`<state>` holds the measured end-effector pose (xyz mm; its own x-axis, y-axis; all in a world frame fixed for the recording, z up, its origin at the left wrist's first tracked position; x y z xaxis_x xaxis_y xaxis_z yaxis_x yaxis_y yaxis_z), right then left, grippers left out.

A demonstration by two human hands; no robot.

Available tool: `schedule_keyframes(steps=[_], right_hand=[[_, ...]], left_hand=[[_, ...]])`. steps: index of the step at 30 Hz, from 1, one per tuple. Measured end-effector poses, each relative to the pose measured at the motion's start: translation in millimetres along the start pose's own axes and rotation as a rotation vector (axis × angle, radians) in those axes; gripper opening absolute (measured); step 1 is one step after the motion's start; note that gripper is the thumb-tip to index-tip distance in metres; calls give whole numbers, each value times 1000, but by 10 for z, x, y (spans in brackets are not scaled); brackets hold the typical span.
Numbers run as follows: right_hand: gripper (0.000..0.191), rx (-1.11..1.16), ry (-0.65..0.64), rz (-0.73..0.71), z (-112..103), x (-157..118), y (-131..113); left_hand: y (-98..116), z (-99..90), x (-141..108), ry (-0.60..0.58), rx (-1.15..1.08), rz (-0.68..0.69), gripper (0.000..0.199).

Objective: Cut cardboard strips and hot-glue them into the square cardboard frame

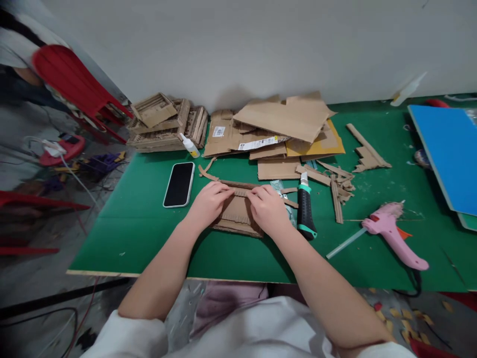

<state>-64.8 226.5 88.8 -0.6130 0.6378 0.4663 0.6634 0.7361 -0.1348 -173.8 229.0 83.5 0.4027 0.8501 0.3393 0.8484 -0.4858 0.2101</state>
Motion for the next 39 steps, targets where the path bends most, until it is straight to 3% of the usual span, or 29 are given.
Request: schedule_keyframes(steps=[7, 15, 17, 20, 22, 23, 26, 28, 33, 39], right_hand=[[32, 27, -56, -57, 226, -12, -75], [34, 81, -129, -21, 299, -16, -47], [34, 111, -80, 7, 184, 4, -3], [32, 151, 29, 83, -118, 8, 106], [30, 174, 12, 117, -245, -18, 138], [28, 176, -26, 101, -266, -35, 110], [20, 146, -172, -18, -187, -113, -89], [19, 116, -221, -59, -94, -173, -203], [18, 74, -212, -38, 46, -270, -301], [18, 71, -195, 5, 114, -351, -270]], left_hand=[[84, 141, -36, -95, -9, 19, 29], [83, 155, -26, -81, -21, 9, 29], [33, 50, -30, -60, -52, 7, 29], [-172, -282, -64, 55, -92, -88, 30], [-306, -446, -111, 67, -96, -165, 28], [-330, -460, -135, 17, -93, -179, 26], [-237, -343, -219, -199, -112, -145, 20], [-110, -252, -268, -281, -124, -109, 17], [113, -93, -309, -318, -79, -57, 14], [107, 7, -311, -303, -47, -74, 10]])
Point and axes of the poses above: each hand's wrist, its own x-axis towards the middle knuckle, its own z-axis out of the palm, y = z × x, the point moved 9 cm from there along x, towards the middle knuckle, and after that the axes turned 5 degrees about -z, right-handed, at the moved point
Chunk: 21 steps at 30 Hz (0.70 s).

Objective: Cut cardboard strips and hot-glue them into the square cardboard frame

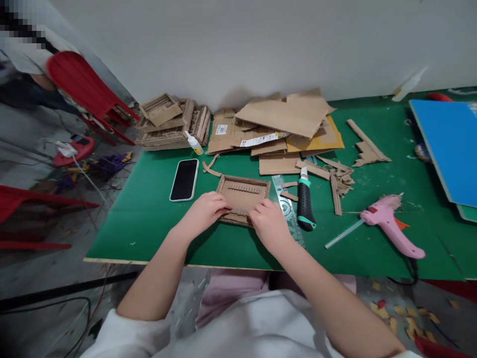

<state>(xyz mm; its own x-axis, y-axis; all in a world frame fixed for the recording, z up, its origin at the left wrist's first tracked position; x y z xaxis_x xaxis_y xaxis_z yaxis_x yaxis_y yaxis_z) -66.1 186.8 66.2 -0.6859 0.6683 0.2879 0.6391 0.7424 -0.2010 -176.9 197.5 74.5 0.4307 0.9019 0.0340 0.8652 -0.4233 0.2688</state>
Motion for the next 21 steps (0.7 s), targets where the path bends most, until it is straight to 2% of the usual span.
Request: schedule_keyframes(steps=[6, 9, 11, 12, 14, 17, 21], right_hand=[[19, 57, 8, -22, -20, 9, 11], [20, 100, 111, -11, -206, 9, 124], [21, 70, 161, 42, -324, 15, 249], [21, 44, 141, 66, -341, 32, 296], [20, -7, 18, 93, -287, 91, 336], [19, -71, -157, 130, -166, 175, 315], [17, -121, -224, 133, -51, 224, 237]], left_hand=[[-11, -10, -20, 25, -13, -35, 10], [-28, -84, -103, 83, -66, -60, 14], [-81, -176, -198, 176, -126, -103, 18], [-121, -223, -256, 233, -153, -133, 19], [-201, -279, -375, 325, -184, -200, 20], [-305, -276, -523, 401, -182, -326, 20], [-345, -241, -642, 484, -129, -516, 20]])
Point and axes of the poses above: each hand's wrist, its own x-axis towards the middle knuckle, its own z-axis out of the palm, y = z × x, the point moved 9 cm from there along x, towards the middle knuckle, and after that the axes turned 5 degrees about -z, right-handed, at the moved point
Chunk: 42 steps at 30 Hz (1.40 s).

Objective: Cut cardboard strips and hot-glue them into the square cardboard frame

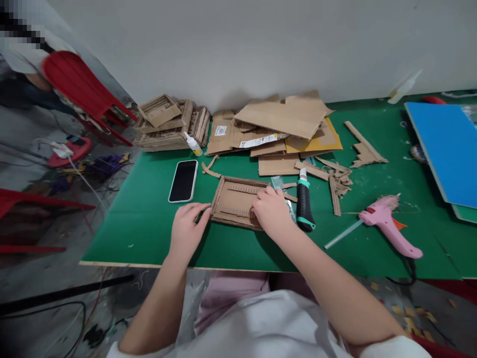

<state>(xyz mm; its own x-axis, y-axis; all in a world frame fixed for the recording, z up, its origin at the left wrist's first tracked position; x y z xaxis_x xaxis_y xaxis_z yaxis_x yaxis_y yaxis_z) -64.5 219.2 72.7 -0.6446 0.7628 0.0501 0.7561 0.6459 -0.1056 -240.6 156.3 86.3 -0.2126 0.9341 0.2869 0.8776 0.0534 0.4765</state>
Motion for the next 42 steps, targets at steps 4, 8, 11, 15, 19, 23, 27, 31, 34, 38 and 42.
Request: schedule_keyframes(steps=[4, 8, 11, 15, 19, 23, 27, 31, 34, 38, 42], right_hand=[[20, -51, 35, -3, 71, -11, -40], [20, -132, 101, -30, 32, -38, -42], [19, -82, 207, 24, -110, -97, 161], [13, -23, 382, 190, -314, -242, 613], [15, 9, 386, 225, -313, -258, 725], [18, 54, 355, 175, -251, -127, 576], [21, -38, 247, 126, -150, 69, 430], [23, -160, 141, 211, -67, 168, 435], [24, -197, 121, 251, -43, 191, 428], [24, -213, 179, 255, -60, 210, 393], [24, -212, 246, 236, -94, 232, 360]], left_hand=[[75, 85, -68, 21, 7, -39, 23], [56, 155, -82, 32, 43, -89, 30], [7, 177, -62, 30, 113, -118, 36], [-26, 194, -32, 34, 201, -127, 38], [-17, 218, -38, 34, 223, -122, 37], [11, 232, -76, 0, 232, -110, 37], [51, 245, -127, -48, 215, -97, 37], [113, 256, -175, -65, 187, -70, 35], [131, 277, -208, -83, 174, -73, 35], [129, 298, -243, -104, 154, -91, 35], [113, 304, -257, -109, 126, -105, 34]])
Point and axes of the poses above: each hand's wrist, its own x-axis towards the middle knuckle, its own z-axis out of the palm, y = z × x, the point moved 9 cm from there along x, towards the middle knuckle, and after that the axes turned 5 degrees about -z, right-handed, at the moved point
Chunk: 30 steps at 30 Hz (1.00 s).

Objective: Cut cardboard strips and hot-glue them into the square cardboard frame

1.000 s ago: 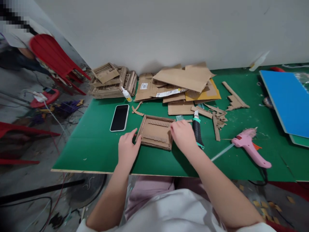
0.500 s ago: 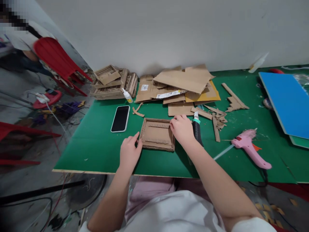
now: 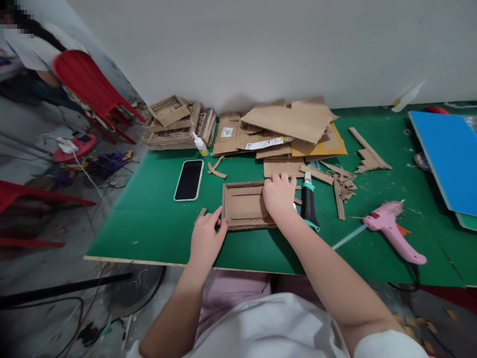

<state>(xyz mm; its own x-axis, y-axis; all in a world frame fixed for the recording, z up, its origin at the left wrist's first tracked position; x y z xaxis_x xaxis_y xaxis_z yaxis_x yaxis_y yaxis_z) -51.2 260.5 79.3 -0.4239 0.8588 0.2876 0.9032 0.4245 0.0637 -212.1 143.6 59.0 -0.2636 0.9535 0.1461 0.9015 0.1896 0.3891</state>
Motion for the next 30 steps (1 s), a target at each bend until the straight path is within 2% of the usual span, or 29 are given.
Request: schedule_keyframes(steps=[7, 10, 13, 16, 20, 24, 27, 30], right_hand=[[21, 27, 77, 12, -9, 20, -13], [19, 53, 113, 33, -57, 23, 78], [19, 102, 206, 83, -204, -3, 323], [19, 166, 331, 155, -388, -110, 678], [25, 259, 407, 243, -532, -385, 1067], [23, 286, 477, 374, -579, -724, 1247], [21, 320, 513, 387, -521, -852, 1212], [22, 358, 529, 344, -437, -861, 1112]], left_hand=[[-1, 15, -5, 17, -21, -14, 34], [-1, 2, -6, 19, -21, -6, 35], [-101, -110, 18, 77, -24, -5, 39], [-354, -254, 63, 162, 70, -79, 39], [-565, -254, 120, 139, 145, -86, 35], [-557, -206, 151, 68, 35, -68, 26], [-503, -253, 185, 45, -98, -129, 19], [-373, -289, 247, 21, -324, -181, 20]])
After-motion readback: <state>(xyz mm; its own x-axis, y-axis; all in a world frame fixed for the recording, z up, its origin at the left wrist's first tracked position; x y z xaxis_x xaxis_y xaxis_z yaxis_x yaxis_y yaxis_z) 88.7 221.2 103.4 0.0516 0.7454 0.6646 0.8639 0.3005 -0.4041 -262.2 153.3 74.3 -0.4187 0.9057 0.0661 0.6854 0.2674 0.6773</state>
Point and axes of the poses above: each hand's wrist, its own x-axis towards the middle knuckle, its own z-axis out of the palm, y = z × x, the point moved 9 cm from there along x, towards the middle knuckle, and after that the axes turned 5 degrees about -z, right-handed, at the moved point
